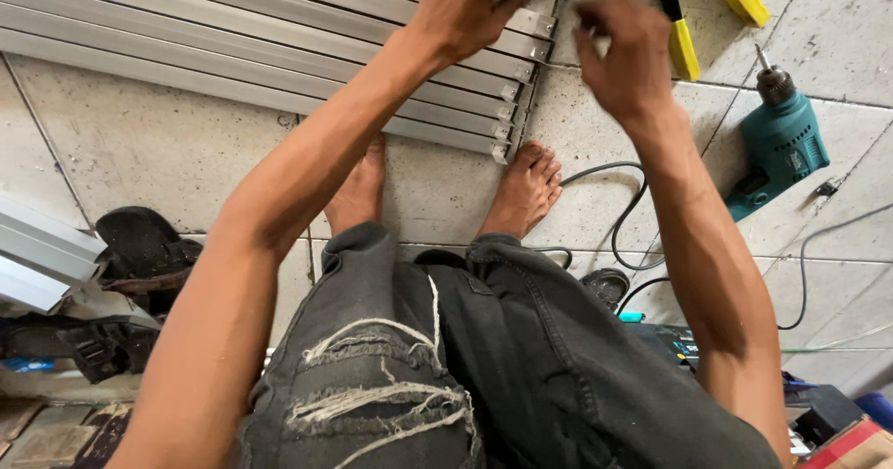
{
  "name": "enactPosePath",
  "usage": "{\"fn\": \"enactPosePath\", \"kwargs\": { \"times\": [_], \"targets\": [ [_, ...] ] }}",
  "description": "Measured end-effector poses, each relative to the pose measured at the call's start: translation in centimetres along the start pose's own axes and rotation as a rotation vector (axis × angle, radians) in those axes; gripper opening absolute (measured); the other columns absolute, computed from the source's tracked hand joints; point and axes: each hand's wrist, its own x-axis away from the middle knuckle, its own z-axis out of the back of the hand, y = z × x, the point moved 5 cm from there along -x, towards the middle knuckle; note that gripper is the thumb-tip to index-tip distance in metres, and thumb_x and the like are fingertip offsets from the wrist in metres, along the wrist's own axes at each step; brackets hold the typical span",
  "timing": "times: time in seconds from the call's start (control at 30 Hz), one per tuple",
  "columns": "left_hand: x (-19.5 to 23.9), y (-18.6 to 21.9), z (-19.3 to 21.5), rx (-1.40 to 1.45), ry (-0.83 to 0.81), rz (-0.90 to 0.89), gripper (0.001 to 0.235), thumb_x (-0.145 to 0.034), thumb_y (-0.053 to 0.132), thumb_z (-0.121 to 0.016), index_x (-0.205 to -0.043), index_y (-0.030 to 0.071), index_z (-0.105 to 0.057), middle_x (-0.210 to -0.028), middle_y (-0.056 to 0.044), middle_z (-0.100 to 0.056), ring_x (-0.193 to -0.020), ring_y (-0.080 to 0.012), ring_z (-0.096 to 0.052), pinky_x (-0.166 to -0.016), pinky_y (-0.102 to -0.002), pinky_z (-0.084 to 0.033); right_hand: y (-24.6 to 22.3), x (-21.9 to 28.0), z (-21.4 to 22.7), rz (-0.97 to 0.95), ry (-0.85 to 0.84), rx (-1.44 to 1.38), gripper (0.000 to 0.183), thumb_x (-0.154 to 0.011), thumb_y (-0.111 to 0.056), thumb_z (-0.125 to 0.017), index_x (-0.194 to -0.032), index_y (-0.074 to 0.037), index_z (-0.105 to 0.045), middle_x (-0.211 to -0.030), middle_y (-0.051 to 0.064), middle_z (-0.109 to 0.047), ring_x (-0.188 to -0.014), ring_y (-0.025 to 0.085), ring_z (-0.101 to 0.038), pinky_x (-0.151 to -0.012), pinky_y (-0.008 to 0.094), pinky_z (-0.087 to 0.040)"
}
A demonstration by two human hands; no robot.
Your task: The person uses a hand riveter to join metal frame pieces, inserting rivets into pre-drilled holes and then using a power drill on the connected sections while sitting on the floor.
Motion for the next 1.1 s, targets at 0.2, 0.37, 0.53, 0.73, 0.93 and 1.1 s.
{"fn": "enactPosePath", "kwargs": {
  "times": [0.2,0.37,0.53,0.73,0.93,1.1],
  "targets": [
    [0.7,2.3,0.2,-0.073,-0.051,-0.085,0.022,-0.102,0.028,-0.107,-0.111,0.02,-0.088,-0.107,-0.003,-0.079,-0.103,-0.0349,-0.077,-0.081,-0.054,-0.053,-0.1,0.6,-3.7,0.058,-0.066,-0.043,0.017,-0.122,0.008,-0.091,-0.139,0.004,-0.093,-0.125,0.023,-0.091,-0.107,0.042,-0.087,-0.093,0.052,-0.068],
    [0.6,1.5,-1.5,-0.134,0.021,-0.045,0.008,-0.1,0.023,-0.095,-0.105,0.018,-0.091,-0.098,-0.004,-0.082,-0.091,-0.0383,-0.078,-0.068,-0.057,-0.05,0.7,-0.6,-4.3,0.113,-0.046,0.005,0.023,-0.122,0.01,-0.083,-0.144,0.005,-0.089,-0.113,0.024,-0.08,-0.096,0.049,-0.078,-0.081,0.058,-0.058],
    [0.4,2.0,-1.4,-0.123,0.069,-0.052,0.006,-0.099,0.021,-0.094,-0.099,0.019,-0.088,-0.097,-0.003,-0.079,-0.091,-0.0366,-0.075,-0.071,-0.057,-0.048,0.6,-0.9,-4.0,0.131,-0.074,-0.029,0.021,-0.122,0.013,-0.081,-0.14,0.005,-0.087,-0.114,0.025,-0.08,-0.098,0.048,-0.078,-0.084,0.056,-0.058],
    [0.5,2.6,-0.7,-0.105,0.113,-0.06,0.01,-0.098,0.022,-0.093,-0.099,0.019,-0.084,-0.098,-0.001,-0.078,-0.093,-0.0357,-0.075,-0.077,-0.054,-0.048,-0.2,-1.6,-3.8,0.15,-0.102,-0.055,0.016,-0.123,0.014,-0.076,-0.133,0.004,-0.084,-0.109,0.023,-0.078,-0.094,0.046,-0.076,-0.081,0.055,-0.055],
    [0.6,2.6,-1.0,-0.113,0.106,-0.064,0.01,-0.104,0.025,-0.091,-0.1,0.02,-0.083,-0.098,0.001,-0.078,-0.093,-0.0337,-0.075,-0.079,-0.053,-0.047,0.0,-1.5,-3.7,0.157,-0.111,-0.06,0.015,-0.118,0.014,-0.077,-0.128,0.003,-0.08,-0.107,0.023,-0.078,-0.093,0.046,-0.075,-0.082,0.055,-0.054],
    [0.6,2.1,-1.2,-0.099,0.146,-0.087,0.006,-0.099,0.02,-0.093,-0.101,0.021,-0.088,-0.096,0.001,-0.082,-0.088,-0.0336,-0.077,-0.069,-0.054,-0.048,-0.9,-1.1,-2.7,0.143,-0.102,-0.023,0.019,-0.122,0.017,-0.071,-0.135,0.006,-0.08,-0.113,0.026,-0.075,-0.096,0.049,-0.075,-0.082,0.057,-0.056]
  ]
}}
